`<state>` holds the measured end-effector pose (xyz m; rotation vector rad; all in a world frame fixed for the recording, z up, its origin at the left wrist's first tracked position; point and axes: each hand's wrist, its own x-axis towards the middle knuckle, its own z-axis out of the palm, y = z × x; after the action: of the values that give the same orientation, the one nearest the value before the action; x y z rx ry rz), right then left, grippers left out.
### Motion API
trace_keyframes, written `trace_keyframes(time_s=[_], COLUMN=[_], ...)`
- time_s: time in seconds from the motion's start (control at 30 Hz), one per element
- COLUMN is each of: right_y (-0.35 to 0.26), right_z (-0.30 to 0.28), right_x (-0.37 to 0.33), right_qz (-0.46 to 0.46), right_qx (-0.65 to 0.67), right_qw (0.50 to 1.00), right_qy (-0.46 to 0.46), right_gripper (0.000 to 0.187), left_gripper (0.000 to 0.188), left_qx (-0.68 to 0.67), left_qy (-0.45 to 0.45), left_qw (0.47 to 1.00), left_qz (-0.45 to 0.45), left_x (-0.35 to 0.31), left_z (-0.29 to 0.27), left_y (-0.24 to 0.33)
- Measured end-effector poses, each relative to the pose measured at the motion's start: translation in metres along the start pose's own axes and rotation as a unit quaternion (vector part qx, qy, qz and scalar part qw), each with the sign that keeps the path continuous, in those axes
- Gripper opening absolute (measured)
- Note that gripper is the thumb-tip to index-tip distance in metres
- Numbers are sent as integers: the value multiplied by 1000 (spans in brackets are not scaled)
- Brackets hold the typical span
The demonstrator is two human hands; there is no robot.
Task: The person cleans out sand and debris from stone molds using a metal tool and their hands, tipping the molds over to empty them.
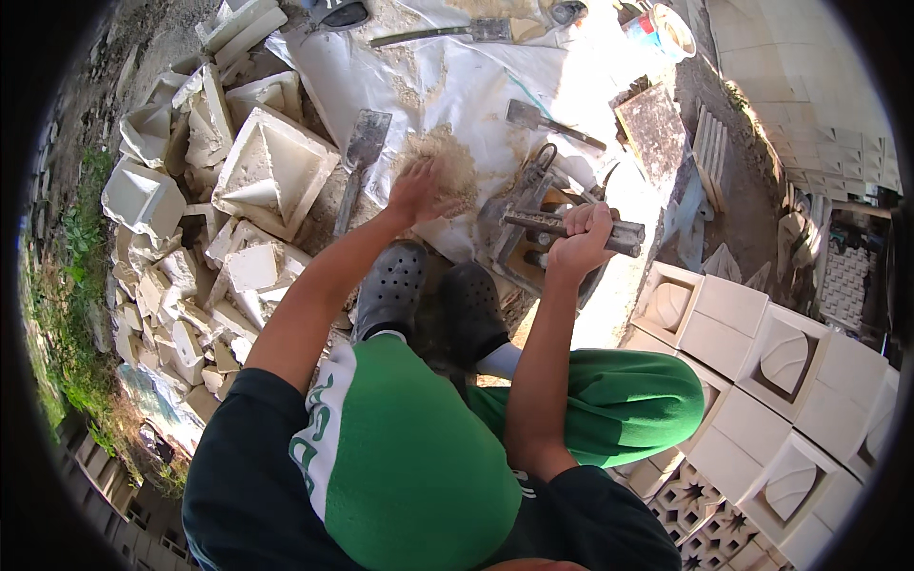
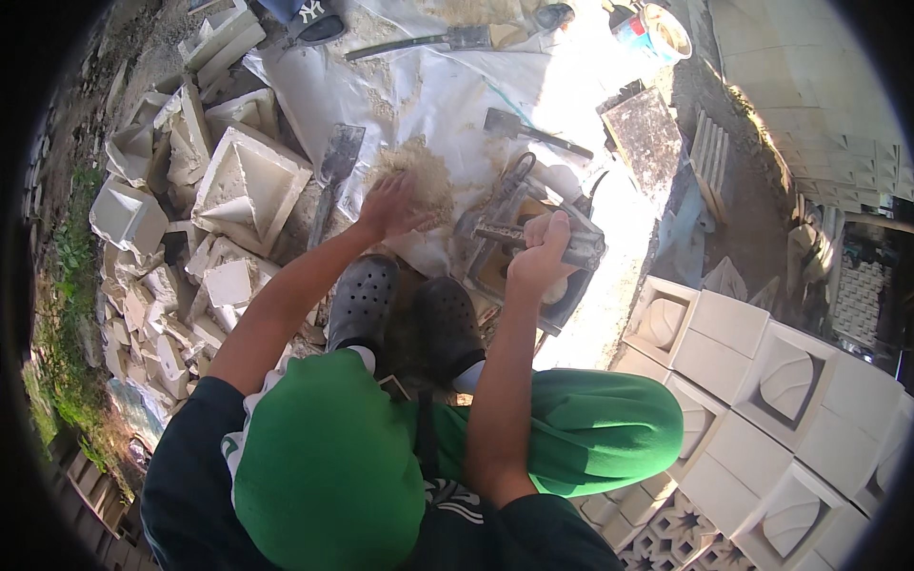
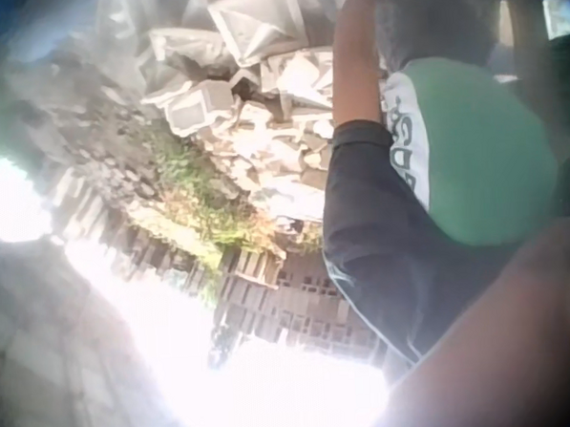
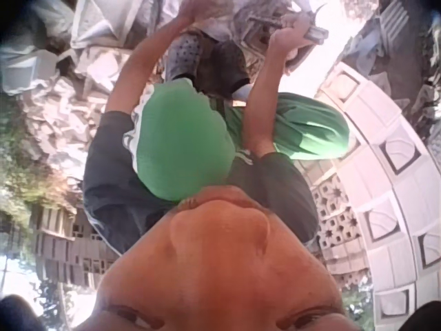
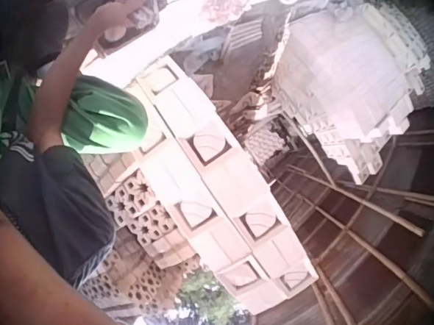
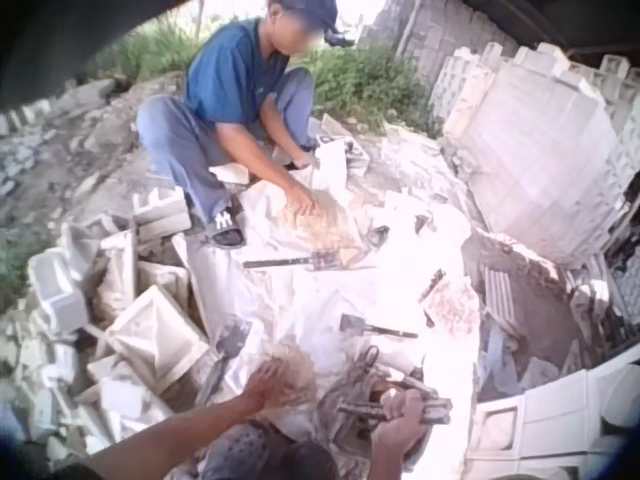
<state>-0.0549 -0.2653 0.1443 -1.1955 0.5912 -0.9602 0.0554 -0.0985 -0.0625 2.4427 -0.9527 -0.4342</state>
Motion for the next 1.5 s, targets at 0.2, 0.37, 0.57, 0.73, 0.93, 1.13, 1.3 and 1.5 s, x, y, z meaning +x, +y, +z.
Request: trace_keyframes(time_s=[0.2,0.37,0.57,0.73,0.93,1.13,1.3,1.5], right_y=[8,15,12,6,7,7,5,5], right_z=[-1,-9,-4,0,-15,-7,-7,-5], right_x=[1,0,-1,-4,-2,-2,4,4], right_qz=[2,-17,-32,1,-10,-1,-7,7], right_qx=[-17,44,-13,33,11,9,9,20], right_qw=[1000,999,999,998,999,997,998,997], right_qy=[17,5,34,56,39,73,69,79], right_gripper=[33,23,21,23,30,28,29,29], left_gripper=[103,105,95,72,46,48,64,51], left_qx=[8,-23,-12,97,118,199,13,-61], left_qy=[129,92,70,33,70,45,153,69], left_qw=[991,994,997,978,954,930,982,987], left_qz=[-21,-55,28,180,268,305,113,130], left_x=[-13,-9,-12,5,27,44,49,50], left_z=[23,31,23,23,47,30,5,19], left_y=[5,9,7,24,3,-31,-23,-35])
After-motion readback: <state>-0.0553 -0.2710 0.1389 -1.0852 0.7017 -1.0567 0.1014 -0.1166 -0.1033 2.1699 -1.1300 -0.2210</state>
